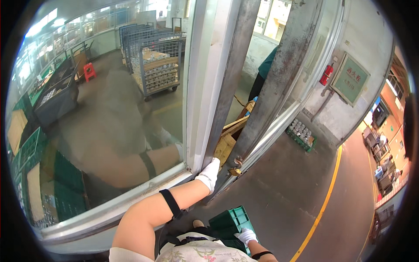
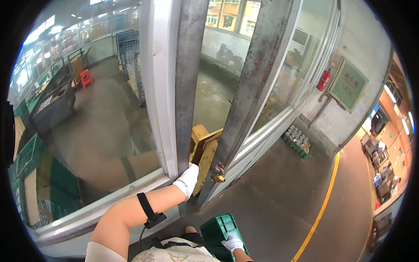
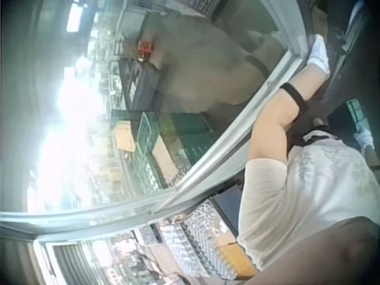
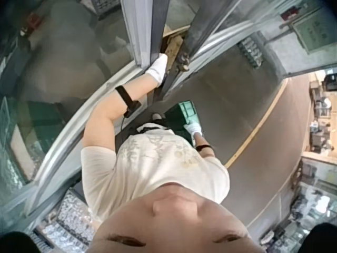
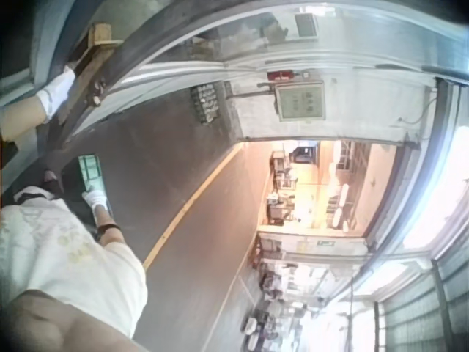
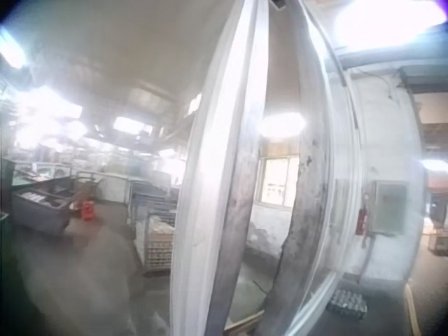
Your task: The person picks up and inspects metal engine pistons stored in green crates.
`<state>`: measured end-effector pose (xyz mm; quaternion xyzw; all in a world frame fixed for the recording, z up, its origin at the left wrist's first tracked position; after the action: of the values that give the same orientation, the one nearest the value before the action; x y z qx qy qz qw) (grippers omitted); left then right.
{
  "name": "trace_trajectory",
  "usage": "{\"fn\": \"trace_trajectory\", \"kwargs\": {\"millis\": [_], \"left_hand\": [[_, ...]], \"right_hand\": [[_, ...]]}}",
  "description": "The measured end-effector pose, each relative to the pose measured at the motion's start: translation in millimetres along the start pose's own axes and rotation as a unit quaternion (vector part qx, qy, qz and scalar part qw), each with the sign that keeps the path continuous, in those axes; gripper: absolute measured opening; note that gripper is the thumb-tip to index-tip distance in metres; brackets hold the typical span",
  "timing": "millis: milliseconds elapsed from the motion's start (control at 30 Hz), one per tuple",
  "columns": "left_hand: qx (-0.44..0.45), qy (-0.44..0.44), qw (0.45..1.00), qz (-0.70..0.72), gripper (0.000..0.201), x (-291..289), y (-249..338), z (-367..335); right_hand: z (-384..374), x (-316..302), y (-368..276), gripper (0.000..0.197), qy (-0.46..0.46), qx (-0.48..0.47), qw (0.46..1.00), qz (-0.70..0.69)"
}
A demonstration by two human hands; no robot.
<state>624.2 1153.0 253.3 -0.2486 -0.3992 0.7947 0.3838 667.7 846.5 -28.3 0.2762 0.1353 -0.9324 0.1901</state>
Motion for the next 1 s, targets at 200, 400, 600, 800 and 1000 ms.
{"fn": "trace_trajectory", "kwargs": {"millis": [200, 400, 600, 800, 1000], "left_hand": [[0.008, 0.025, 0.999, 0.032, 0.036, 0.3, -1.6, -9.1], [-0.044, 0.105, 0.994, 0.002, 0.027, 1.7, 10.9, -46.7], [-0.031, 0.056, 0.995, 0.072, 0.048, -0.6, 1.2, -32.8], [-0.107, 0.055, 0.992, 0.045, 0.031, 10.9, -10.3, -18.4], [-0.075, 0.095, 0.99, 0.069, 0.037, 20.1, 3.2, 4.9]], "right_hand": [[8.3, 6.3, -30.9, 0.059, -0.012, -0.006, 1.0, 0.021], [39.6, 6.6, -82.4, 0.053, -0.016, -0.05, 0.997, 0.053], [68.1, -2.8, -101.5, 0.048, 0.055, -0.093, 0.993, 0.043], [98.4, -27.3, -126.7, 0.04, 0.088, -0.108, 0.99, 0.018], [103.8, -51.3, -152.6, 0.042, 0.131, -0.156, 0.979, -0.008]]}}
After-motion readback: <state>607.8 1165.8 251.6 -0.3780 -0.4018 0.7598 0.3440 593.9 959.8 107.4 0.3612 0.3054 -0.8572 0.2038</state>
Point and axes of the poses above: each hand's wrist, its own z-axis away from the middle knuckle, its own x-axis out of the palm, y = z × x, the point moved 9 cm from there along -z, towards the middle knuckle, and after that the axes turned 13 degrees about -y, right-handed, at the moved point
